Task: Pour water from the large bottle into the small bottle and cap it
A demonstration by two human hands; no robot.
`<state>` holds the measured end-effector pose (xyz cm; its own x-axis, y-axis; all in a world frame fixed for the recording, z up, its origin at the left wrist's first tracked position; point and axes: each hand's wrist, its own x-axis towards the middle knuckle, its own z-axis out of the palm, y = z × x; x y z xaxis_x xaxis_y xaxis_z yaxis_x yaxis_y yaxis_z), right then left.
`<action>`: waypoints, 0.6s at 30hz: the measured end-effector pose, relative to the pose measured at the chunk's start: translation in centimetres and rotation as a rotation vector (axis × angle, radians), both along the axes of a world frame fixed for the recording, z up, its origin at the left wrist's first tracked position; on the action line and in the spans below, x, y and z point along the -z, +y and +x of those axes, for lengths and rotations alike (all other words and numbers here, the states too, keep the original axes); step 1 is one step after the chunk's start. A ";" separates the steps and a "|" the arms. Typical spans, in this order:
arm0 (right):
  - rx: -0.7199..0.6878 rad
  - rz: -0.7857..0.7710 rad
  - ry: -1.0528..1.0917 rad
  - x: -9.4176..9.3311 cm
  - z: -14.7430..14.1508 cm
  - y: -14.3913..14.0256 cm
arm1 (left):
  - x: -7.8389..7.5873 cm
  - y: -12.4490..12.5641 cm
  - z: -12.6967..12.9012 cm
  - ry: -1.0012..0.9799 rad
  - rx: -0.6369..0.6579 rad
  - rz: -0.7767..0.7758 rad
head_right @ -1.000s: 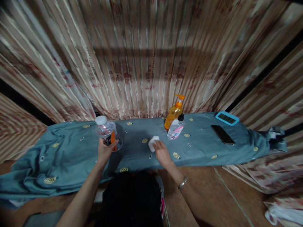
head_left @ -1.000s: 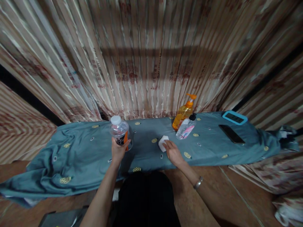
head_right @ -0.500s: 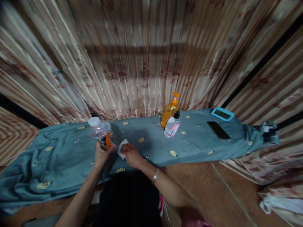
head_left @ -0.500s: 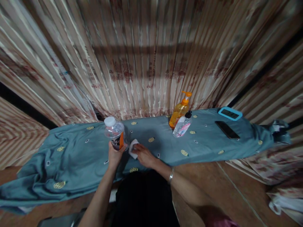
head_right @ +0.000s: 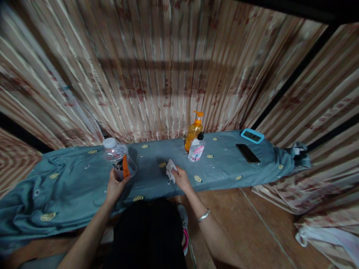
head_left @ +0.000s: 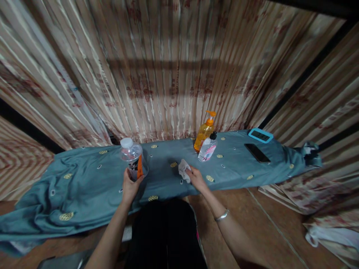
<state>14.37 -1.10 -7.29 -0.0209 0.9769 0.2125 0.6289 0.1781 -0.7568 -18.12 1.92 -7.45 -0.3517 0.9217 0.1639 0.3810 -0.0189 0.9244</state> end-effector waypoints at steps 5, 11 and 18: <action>0.093 -0.010 0.093 0.2 -1.5 1.6 | -0.8 -0.9 0.2 0.038 -0.016 -0.051; 0.222 0.056 0.004 1.0 2.3 -1.9 | -0.5 -1.9 0.0 0.108 -0.016 -0.011; 0.681 0.059 -0.225 -0.6 19.1 -3.6 | -0.5 -2.0 -0.2 0.192 -0.065 -0.075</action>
